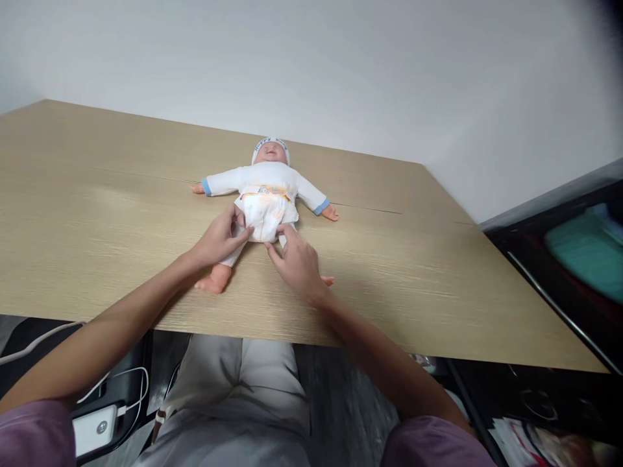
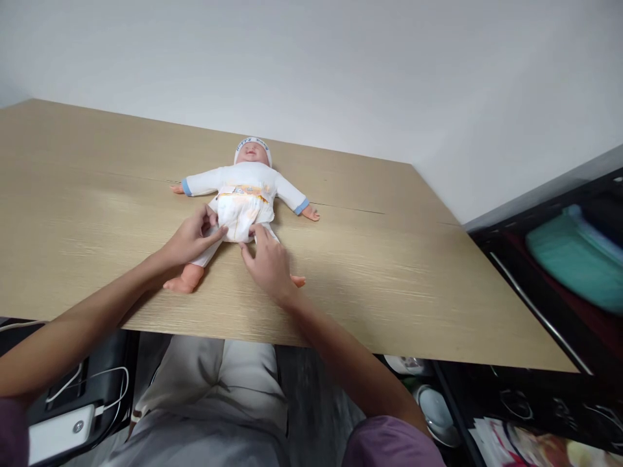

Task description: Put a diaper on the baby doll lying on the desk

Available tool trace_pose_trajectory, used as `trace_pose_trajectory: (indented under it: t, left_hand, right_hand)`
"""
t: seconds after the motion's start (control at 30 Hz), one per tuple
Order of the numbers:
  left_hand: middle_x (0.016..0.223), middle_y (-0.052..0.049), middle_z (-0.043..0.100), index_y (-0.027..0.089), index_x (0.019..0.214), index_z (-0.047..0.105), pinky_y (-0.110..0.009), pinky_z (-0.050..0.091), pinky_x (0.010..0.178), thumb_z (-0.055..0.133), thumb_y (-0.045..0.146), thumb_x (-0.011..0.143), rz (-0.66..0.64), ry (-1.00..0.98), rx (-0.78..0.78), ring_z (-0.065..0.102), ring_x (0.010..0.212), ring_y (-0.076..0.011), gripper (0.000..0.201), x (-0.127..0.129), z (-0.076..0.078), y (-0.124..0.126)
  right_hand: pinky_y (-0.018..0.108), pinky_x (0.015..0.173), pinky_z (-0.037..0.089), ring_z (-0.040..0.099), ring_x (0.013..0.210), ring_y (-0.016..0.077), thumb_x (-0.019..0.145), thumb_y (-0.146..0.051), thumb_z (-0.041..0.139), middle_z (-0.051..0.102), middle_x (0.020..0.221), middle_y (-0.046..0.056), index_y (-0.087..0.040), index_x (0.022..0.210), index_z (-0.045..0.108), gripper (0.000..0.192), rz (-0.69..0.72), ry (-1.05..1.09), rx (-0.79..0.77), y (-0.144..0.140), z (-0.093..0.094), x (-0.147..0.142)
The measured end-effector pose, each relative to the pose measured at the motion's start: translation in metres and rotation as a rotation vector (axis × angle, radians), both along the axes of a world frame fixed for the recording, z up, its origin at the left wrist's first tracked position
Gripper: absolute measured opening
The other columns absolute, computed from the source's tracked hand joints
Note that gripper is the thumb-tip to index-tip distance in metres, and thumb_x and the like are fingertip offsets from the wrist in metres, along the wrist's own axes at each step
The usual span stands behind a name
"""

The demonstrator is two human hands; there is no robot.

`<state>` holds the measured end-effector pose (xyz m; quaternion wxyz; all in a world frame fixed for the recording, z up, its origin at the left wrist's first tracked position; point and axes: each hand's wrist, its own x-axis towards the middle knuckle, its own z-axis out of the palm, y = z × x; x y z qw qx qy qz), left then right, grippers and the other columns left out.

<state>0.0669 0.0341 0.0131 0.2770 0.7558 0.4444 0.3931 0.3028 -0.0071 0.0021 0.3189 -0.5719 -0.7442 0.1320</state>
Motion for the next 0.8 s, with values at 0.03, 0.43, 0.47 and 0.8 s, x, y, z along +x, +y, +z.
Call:
trace_pose_trajectory:
  t: [0.03, 0.43, 0.47, 0.8]
  left_hand:
    - [0.099, 0.0, 0.056, 0.026, 0.106, 0.046, -0.035, 0.042, 0.076, 0.075, 0.047, 0.099, 0.006, -0.048, -0.017, 0.048, 0.079, -0.0172, 0.037, 0.0, -0.002, 0.002]
    - [0.099, 0.001, 0.072, 0.026, 0.117, 0.046, -0.032, 0.049, 0.076, 0.102, 0.044, 0.071, 0.086, -0.421, -0.379, 0.063, 0.082, -0.0168, 0.074, 0.003, -0.007, 0.009]
    - [0.097, 0.0, 0.073, 0.025, 0.116, 0.052, -0.032, 0.049, 0.076, 0.103, 0.046, 0.07, 0.097, -0.398, -0.377, 0.064, 0.083, -0.0179, 0.071, 0.002, -0.007, 0.009]
    - [0.119, -0.01, 0.083, 0.019, 0.118, 0.081, -0.037, 0.057, 0.087, 0.094, 0.059, 0.085, -0.052, -0.3, -0.413, 0.075, 0.107, -0.0282, 0.053, -0.004, -0.004, 0.008]
  right_hand:
    - [0.04, 0.08, 0.048, 0.075, 0.09, 0.0304, 0.104, -0.039, 0.069, 0.081, 0.106, 0.008, -0.025, 0.124, 0.065, 0.025, -0.021, 0.04, -0.002, 0.001, 0.0, 0.0]
    - [0.046, 0.101, 0.051, 0.075, 0.082, 0.024, 0.098, -0.048, 0.081, 0.088, 0.109, 0.005, -0.026, 0.109, 0.065, 0.029, -0.098, 0.279, 0.005, 0.008, 0.007, 0.014]
    - [0.047, 0.103, 0.049, 0.077, 0.088, 0.0261, 0.099, -0.048, 0.081, 0.088, 0.108, 0.005, -0.026, 0.107, 0.069, 0.026, -0.093, 0.25, 0.011, 0.008, 0.008, 0.015]
    - [0.045, 0.098, 0.049, 0.073, 0.105, 0.032, 0.101, -0.045, 0.079, 0.086, 0.107, 0.006, -0.027, 0.093, 0.077, 0.02, -0.056, 0.098, 0.001, 0.01, 0.009, 0.011]
